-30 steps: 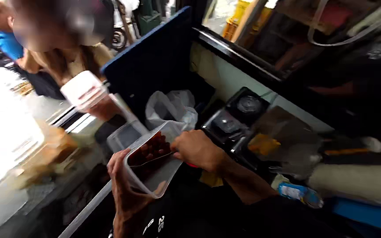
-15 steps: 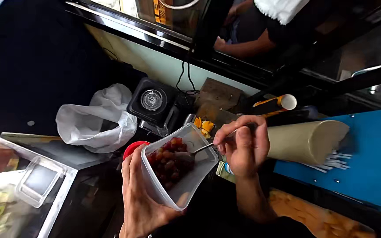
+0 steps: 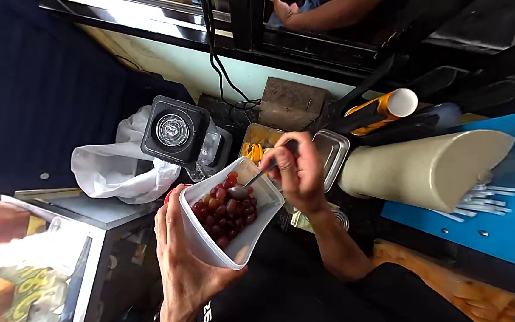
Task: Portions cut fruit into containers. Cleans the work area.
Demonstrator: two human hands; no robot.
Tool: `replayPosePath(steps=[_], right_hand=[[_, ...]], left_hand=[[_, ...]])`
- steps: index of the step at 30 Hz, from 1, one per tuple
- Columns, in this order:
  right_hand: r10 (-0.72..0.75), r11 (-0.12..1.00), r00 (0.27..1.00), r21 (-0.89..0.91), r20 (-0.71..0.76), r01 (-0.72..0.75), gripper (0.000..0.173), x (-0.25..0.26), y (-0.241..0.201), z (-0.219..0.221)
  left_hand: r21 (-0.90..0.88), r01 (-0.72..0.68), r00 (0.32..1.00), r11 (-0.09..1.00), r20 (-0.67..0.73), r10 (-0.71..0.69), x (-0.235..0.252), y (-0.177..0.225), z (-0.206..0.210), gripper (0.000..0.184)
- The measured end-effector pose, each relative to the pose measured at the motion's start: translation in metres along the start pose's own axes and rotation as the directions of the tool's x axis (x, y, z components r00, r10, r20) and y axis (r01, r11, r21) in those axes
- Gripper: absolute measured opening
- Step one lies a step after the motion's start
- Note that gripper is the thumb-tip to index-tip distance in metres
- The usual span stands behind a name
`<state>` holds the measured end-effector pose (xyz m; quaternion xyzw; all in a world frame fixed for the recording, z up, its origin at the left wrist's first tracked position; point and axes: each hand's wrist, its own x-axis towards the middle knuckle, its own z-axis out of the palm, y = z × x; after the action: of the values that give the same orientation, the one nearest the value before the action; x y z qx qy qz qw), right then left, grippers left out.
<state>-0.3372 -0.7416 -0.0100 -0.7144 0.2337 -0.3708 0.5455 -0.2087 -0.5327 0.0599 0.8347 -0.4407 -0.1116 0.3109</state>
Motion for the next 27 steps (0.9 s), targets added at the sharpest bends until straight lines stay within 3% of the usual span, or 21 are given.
replayPosePath(steps=[3,11,20,23,27], right_hand=[[-0.021,1.000,0.998,0.000,-0.056,0.022,0.016,0.004,0.000,-0.005],[-0.115,0.990,0.993,-0.085,0.000,0.114,0.017,-0.002,0.007,-0.001],[-0.132,0.991,0.967,-0.015,-0.218,0.131,0.014,0.000,-0.014,-0.033],[-0.074,0.995,0.990,0.050,-0.123,0.081,0.015,-0.005,-0.012,-0.009],[-0.105,0.994,0.994,-0.014,0.020,0.105,0.019,-0.012,0.019,0.018]], left_hand=[[0.013,0.015,1.000,1.000,-0.011,-0.015,0.002,0.003,0.001,0.138],[0.101,0.023,0.999,0.995,0.023,-0.025,0.009,0.009,-0.003,0.134],[0.122,-0.007,0.998,0.992,0.066,-0.001,0.015,0.008,-0.009,0.136],[0.133,-0.016,0.997,0.991,0.070,0.007,0.015,0.007,-0.009,0.136],[0.128,-0.029,0.997,0.991,0.069,0.020,0.016,0.006,-0.008,0.135]])
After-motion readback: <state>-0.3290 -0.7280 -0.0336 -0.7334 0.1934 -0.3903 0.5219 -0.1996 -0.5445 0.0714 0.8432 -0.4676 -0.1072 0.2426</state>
